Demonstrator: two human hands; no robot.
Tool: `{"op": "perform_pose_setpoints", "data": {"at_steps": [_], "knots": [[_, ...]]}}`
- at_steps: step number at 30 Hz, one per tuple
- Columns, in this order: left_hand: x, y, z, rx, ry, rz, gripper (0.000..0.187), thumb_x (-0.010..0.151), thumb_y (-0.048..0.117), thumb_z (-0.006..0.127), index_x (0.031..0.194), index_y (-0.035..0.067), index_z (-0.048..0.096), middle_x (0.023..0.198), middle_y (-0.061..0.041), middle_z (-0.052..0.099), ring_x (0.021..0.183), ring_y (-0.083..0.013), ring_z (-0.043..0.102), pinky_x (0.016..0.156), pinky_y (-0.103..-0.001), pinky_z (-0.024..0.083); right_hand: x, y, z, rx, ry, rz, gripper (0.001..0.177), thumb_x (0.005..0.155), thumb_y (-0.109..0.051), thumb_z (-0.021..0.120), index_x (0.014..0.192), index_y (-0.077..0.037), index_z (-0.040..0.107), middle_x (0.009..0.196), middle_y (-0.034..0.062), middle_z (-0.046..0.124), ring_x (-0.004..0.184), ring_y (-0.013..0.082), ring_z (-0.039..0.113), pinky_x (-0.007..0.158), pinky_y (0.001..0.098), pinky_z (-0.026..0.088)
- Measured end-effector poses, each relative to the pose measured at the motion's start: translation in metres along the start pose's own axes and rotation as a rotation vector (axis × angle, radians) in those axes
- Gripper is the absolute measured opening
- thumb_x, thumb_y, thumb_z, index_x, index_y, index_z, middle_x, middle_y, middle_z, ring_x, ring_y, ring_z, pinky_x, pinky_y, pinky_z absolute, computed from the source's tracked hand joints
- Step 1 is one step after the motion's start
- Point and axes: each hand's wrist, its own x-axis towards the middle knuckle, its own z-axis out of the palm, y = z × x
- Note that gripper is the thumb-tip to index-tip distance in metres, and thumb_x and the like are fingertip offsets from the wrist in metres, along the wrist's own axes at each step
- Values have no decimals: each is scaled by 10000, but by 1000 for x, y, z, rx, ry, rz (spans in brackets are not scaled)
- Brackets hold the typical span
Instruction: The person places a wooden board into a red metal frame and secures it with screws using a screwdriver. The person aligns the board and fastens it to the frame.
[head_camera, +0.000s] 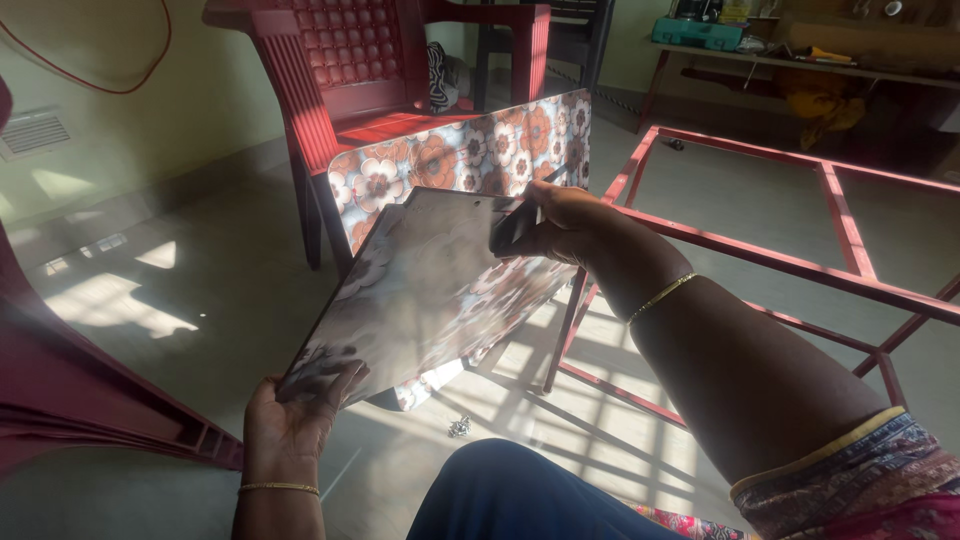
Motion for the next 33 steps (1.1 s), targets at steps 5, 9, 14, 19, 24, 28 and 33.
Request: {"op": "perform_pose_setpoints", "data": {"at_steps": [5, 9, 14, 19, 24, 28, 33], "knots": [[-25, 28, 6, -125, -13, -54, 640, 1019, 263, 461, 1477, -161, 319, 1571, -435, 257, 1404, -743, 160, 1054, -642, 483, -39, -8, 15, 9, -121, 51, 414, 1054, -298, 437, 1304, 23, 511, 1230, 253, 589, 1086, 448, 679, 925, 680, 564], [-33, 38, -1, -156, -27, -71, 656, 1015, 243, 434, 1486, -198, 316, 1587, -488, 229, 1415, -755, 145, 1035, -628, 507, -65, -10, 24, -28, -209, 85, 295, 994, -106, 546, 1283, -59, 583, 1154, 191, 596, 1048, 362, 677, 960, 606, 599], [-47, 37, -1, -135, 32, -54, 632, 1017, 237, 397, 1477, -192, 343, 1555, -484, 266, 1408, -751, 162, 1059, -626, 499, -76, -6, 29, -113, -146, 68, 305, 940, -118, 583, 1239, -65, 608, 1106, 182, 638, 992, 357, 701, 906, 574, 612], [-66, 27, 14, 186, 79, 271, 621, 944, 269, 533, 1425, -105, 414, 1548, -279, 424, 1483, -546, 342, 1005, -605, 523, -63, 5, 21, -311, -302, -47, 319, 893, -43, 638, 1205, -39, 575, 1042, 180, 620, 962, 366, 696, 856, 562, 641], [-103, 14, 49, 541, 316, 756, 610, 912, 300, 666, 1358, -62, 461, 1429, -212, 525, 1360, -379, 510, 960, -502, 530, -45, 14, 32, -248, -146, -16, 345, 877, -27, 644, 1194, 22, 516, 999, 308, 591, 915, 500, 704, 777, 515, 667], [-132, 3, 80, 951, 26, 1454, 528, 867, 296, 742, 1270, -5, 580, 1252, -162, 638, 1158, -290, 620, 874, -424, 550, -49, 29, 42, -66, -25, 5, 423, 860, -133, 692, 1217, 51, 558, 1025, 288, 611, 930, 454, 716, 795, 481, 673], [-141, -11, 103, 1490, -160, 1133, 429, 811, 290, 838, 1160, 66, 727, 1031, -101, 779, 906, -179, 757, 766, -327, 576, -76, 51, 34, -334, -122, -175, 547, 839, -285, 743, 1239, 57, 592, 1062, 274, 663, 950, 388, 737, 795, 435, 665]]}}
